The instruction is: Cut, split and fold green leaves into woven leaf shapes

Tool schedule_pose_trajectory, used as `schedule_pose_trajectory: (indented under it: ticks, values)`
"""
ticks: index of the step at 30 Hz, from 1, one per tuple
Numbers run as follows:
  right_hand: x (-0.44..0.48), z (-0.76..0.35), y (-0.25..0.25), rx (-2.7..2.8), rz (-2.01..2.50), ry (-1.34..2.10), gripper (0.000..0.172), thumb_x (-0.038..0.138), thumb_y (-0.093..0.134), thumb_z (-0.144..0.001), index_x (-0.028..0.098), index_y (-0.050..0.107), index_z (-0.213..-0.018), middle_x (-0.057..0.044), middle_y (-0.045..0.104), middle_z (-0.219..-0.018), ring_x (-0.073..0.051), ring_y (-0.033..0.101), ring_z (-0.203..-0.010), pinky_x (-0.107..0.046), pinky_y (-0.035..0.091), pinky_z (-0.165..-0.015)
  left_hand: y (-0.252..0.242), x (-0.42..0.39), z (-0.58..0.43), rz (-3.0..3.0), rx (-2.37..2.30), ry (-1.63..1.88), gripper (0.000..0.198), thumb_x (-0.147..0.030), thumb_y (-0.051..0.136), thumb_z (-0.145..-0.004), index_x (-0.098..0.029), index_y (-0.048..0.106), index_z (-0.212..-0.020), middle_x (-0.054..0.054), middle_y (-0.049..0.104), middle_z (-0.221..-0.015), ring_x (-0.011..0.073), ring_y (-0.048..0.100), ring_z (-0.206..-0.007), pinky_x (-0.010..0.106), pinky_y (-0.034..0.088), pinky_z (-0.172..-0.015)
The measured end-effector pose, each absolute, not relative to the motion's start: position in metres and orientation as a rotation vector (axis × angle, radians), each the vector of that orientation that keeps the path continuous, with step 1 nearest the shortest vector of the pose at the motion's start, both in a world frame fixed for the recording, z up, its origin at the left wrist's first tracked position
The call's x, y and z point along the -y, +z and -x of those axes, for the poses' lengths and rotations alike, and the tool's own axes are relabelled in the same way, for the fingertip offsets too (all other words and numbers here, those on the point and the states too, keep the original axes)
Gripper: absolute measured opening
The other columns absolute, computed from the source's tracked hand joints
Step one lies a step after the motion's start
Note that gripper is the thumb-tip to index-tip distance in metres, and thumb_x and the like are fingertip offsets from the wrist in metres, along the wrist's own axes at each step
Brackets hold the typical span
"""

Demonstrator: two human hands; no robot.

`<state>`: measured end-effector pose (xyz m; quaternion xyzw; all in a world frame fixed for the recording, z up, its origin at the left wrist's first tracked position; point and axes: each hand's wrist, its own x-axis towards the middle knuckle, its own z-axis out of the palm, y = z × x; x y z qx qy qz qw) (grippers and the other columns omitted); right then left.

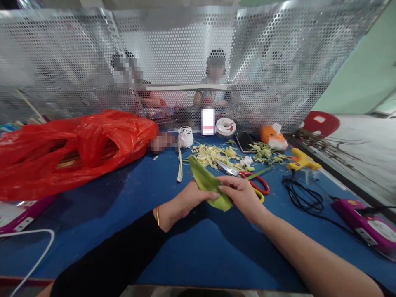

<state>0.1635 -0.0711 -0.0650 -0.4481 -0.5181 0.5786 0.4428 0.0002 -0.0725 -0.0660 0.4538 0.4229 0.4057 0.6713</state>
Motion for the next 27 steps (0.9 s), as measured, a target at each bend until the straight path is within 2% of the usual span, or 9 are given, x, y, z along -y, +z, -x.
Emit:
schedule_pose_trajectory:
  ticks: [2, 5, 11, 16, 22, 25, 27]
  values:
    - [0.070, -0.165, -0.065, 1.319, 1.116, 1.373, 0.018, 0.026, 0.069, -0.066, 0.019, 0.076, -0.081, 0.005, 0.052, -0.053, -0.010, 0.041, -0.049, -0.025, 0.033, -0.049, -0.065, 0.075, -0.001, -1.026, -0.915, 0.897, 0.035, -0.010, 0.080, -0.056, -0.014, 0.074, -0.091, 0.007, 0.075, -0.087, 0.0177, 0.067, -0.079, 0.027, 0.051, -0.076]
    - [0.067, -0.168, -0.062, 1.323, 1.106, 1.339, 0.017, 0.027, 0.068, -0.068, 0.019, 0.075, -0.081, 0.005, 0.051, -0.053, -0.010, 0.039, -0.050, -0.025, 0.032, -0.049, -0.063, 0.077, -0.003, -0.991, -0.893, 0.868, 0.037, -0.014, 0.079, -0.058, -0.014, 0.074, -0.095, 0.008, 0.075, -0.090, 0.0188, 0.067, -0.078, 0.027, 0.051, -0.071]
    - [0.062, -0.171, -0.062, 1.244, 1.142, 1.344, 0.023, 0.031, 0.068, -0.069, 0.018, 0.072, -0.088, 0.005, 0.050, -0.053, -0.010, 0.038, -0.045, -0.024, 0.030, -0.043, -0.061, 0.077, -0.009, -0.867, -1.067, 0.988, 0.034, -0.018, 0.081, -0.054, -0.011, 0.071, -0.086, 0.009, 0.074, -0.081, 0.0187, 0.067, -0.066, 0.028, 0.052, -0.061]
    - [0.060, -0.170, -0.066, 1.251, 1.156, 1.236, 0.031, 0.034, 0.068, -0.067, 0.014, 0.070, -0.090, 0.008, 0.043, -0.049, -0.008, 0.036, -0.042, -0.023, 0.029, -0.041, -0.063, 0.076, -0.008, -0.870, -1.224, 1.078, 0.028, -0.018, 0.082, -0.053, -0.013, 0.064, -0.074, 0.003, 0.069, -0.068, 0.0145, 0.063, -0.058, 0.024, 0.049, -0.055]
    - [0.061, -0.171, -0.062, 1.262, 1.157, 1.286, 0.030, 0.034, 0.069, -0.064, 0.015, 0.071, -0.087, 0.009, 0.042, -0.046, -0.008, 0.034, -0.040, -0.022, 0.026, -0.040, -0.060, 0.072, -0.003, -0.715, -0.906, 0.956, 0.030, -0.026, 0.077, -0.064, -0.015, 0.065, -0.090, 0.006, 0.072, -0.081, 0.0163, 0.066, -0.065, 0.027, 0.054, -0.061]
    - [0.059, -0.172, -0.064, 1.221, 1.169, 1.300, 0.031, 0.034, 0.069, -0.063, 0.016, 0.071, -0.088, 0.007, 0.046, -0.048, -0.009, 0.037, -0.042, -0.023, 0.028, -0.041, -0.062, 0.070, -0.002, -0.670, -0.955, 1.016, 0.025, -0.022, 0.077, -0.061, -0.017, 0.061, -0.080, 0.002, 0.069, -0.071, 0.0132, 0.063, -0.057, 0.024, 0.052, -0.056]
    - [0.055, -0.174, -0.068, 1.151, 1.193, 1.258, 0.034, 0.035, 0.070, -0.062, 0.017, 0.071, -0.091, 0.006, 0.051, -0.054, -0.010, 0.040, -0.045, -0.024, 0.032, -0.044, -0.064, 0.068, -0.001, -0.740, -1.065, 1.129, 0.028, -0.019, 0.078, -0.058, -0.019, 0.051, -0.067, -0.006, 0.058, -0.054, 0.0093, 0.054, -0.043, 0.022, 0.047, -0.047]
